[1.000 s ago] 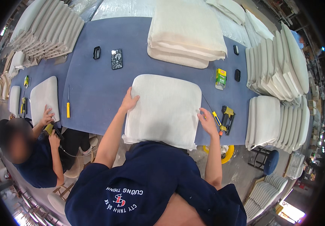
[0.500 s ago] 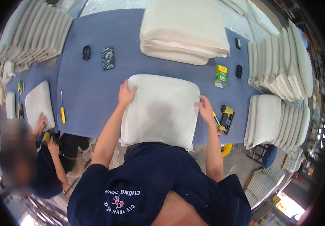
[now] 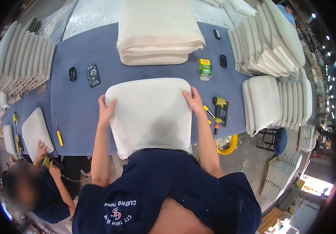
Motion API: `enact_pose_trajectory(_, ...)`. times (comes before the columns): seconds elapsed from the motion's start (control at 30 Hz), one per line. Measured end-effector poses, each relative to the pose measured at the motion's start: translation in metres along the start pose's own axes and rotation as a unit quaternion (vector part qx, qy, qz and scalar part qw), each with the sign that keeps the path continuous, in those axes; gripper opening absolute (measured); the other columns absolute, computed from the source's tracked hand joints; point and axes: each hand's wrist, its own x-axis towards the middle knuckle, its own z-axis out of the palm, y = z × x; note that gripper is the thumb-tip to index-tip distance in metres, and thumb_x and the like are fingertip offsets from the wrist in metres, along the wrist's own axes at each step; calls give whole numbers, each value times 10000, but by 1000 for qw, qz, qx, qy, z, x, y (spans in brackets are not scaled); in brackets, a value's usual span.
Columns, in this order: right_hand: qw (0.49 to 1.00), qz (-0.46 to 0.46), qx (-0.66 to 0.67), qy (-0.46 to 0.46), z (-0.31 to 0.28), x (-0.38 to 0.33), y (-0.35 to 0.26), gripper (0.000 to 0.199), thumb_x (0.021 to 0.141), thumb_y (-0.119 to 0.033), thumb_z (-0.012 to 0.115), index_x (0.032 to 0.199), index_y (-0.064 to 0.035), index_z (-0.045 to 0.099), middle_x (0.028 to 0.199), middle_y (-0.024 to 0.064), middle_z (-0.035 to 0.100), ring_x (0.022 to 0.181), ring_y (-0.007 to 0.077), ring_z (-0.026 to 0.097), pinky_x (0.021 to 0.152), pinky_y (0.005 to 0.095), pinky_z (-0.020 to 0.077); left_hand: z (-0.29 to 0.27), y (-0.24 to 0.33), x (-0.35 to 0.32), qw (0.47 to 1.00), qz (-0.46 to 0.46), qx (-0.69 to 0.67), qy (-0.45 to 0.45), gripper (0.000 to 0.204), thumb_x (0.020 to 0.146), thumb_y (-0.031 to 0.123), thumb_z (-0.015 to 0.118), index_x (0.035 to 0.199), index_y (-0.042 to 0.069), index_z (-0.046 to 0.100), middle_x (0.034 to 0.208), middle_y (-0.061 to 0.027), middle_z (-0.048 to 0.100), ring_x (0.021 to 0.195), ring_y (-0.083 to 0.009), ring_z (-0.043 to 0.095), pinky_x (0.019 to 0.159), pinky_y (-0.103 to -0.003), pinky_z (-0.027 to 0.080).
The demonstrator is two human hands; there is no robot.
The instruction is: The person trims excess fabric from a cushion cover using a utility knife, then smooths the cover by hand. They use a staple gun to secure the fabric to the cushion base, repeating the process on multiple cushions.
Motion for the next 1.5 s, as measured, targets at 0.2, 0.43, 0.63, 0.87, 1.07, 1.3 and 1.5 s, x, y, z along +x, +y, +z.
enact_pose_trajectory(0.2,975,-159,149,40,-50,-90,-56,743,861,-412,920,1397,-29,578,1236,64,669,1113,179,643,974,336,532,-41,81,-110,990,109,-90,11,831,880,93,850,1556,96,366,1354,-126,568,1269,-242,573,1091,-406,475)
enact_pose_trajectory(0.43,932,-288,219,20,-109,-156,-70,813,915,-715,704,1333,-30,574,1112,48,655,1026,160,642,925,323,529,-68,107,-147,941,239,-217,-104,579,1051,404,650,1476,51,479,1261,-88,643,1223,-227,602,1120,-408,434)
enact_pose_trajectory(0.63,919,-168,355,-19,-113,-185,1,920,1050,-822,236,1234,-1,611,909,104,651,893,185,631,873,352,497,-21,102,-187,970,202,-110,-73,474,1151,365,424,1190,-30,682,1046,-88,698,1037,-188,636,977,-363,486)
enact_pose_trajectory(0.87,834,-100,537,74,-77,-189,39,789,1112,-703,275,889,-37,634,757,119,660,759,246,629,789,395,520,-32,79,-208,969,210,-123,-34,421,1153,285,423,1202,-41,685,1017,-84,701,1015,-175,642,973,-343,492)
enact_pose_trajectory(1.07,857,-111,491,113,-50,-211,-49,757,1132,-654,268,787,-63,592,732,132,648,735,257,616,780,385,501,-18,200,-270,851,373,366,-57,541,968,389,736,1398,71,653,1405,-166,641,1314,-366,576,1131,-483,422)
enact_pose_trajectory(1.3,768,-152,600,-162,-70,-213,-121,764,1144,-631,259,1116,0,688,1155,219,750,1129,347,728,1072,452,511,20,245,-243,751,542,377,-19,890,718,483,937,1458,104,622,1453,-188,596,1383,-404,537,1170,-519,394)
enact_pose_trajectory(1.5,945,68,304,104,-34,-183,39,542,1116,-556,499,1298,-69,654,1266,107,731,1144,226,691,1052,421,500,-20,233,-240,784,538,311,5,915,751,505,936,1470,67,577,1423,-200,604,1339,-402,568,1133,-510,430)
